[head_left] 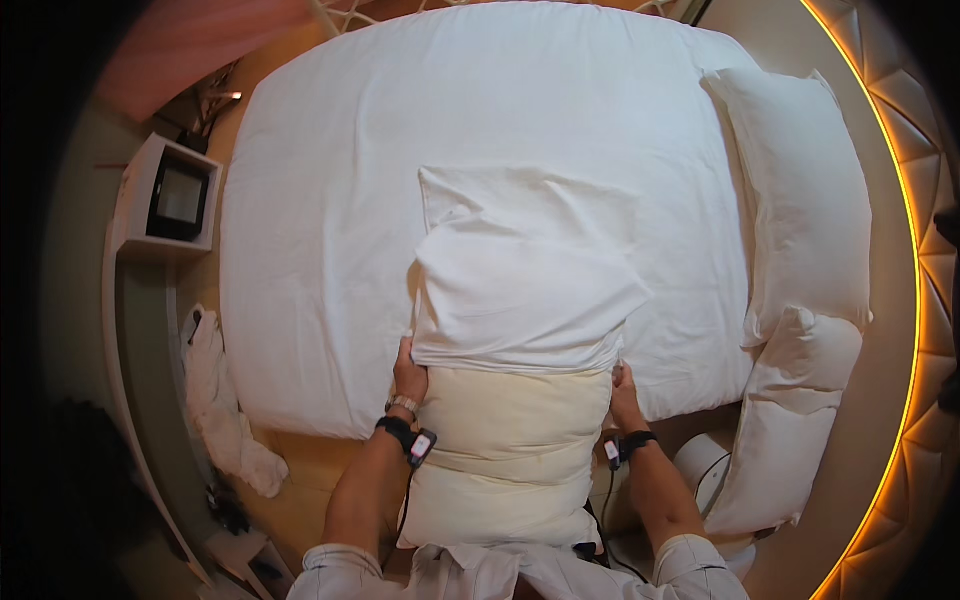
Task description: The person places white pillowcases onto pillows on a round bed. They insert each pillow into a case, adjust the fabric, and smooth the surface before placing the finished pillow on the bed.
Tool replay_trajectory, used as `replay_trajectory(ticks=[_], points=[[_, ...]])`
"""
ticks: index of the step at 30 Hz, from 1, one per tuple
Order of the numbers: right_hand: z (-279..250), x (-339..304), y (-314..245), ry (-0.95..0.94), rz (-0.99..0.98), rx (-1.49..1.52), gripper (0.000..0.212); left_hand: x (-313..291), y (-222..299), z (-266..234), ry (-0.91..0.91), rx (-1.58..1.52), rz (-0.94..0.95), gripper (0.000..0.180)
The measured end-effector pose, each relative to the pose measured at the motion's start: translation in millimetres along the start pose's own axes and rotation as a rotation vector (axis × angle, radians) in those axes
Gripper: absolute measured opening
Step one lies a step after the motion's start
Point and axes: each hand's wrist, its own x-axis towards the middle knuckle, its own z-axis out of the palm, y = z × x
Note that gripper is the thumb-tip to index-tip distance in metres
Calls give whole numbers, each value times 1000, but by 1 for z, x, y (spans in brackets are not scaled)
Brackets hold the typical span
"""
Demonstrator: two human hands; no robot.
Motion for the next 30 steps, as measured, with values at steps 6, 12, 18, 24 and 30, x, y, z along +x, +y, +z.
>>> replay_trajectory(ticks=[6, 12, 18, 24, 30], points=[[17, 25, -13, -107, -255, -302, 47, 3, -37, 1, -145, -356, -306, 27], [25, 54, 1, -224, -201, -138, 33, 11, -73, -11, 26, 136, -60, 27], [-5, 46, 3, -333, -65, -456, 47, 21, -25, -3, -385, -575, -472, 34], [-20, -9, 39, -354, -608, -694, 42, -36, -25, -48, -535, 45, 58, 28], [-38, -86, -45, -453, -533, -697, 38, -84, 50, -112, -504, 247, 195, 23]])
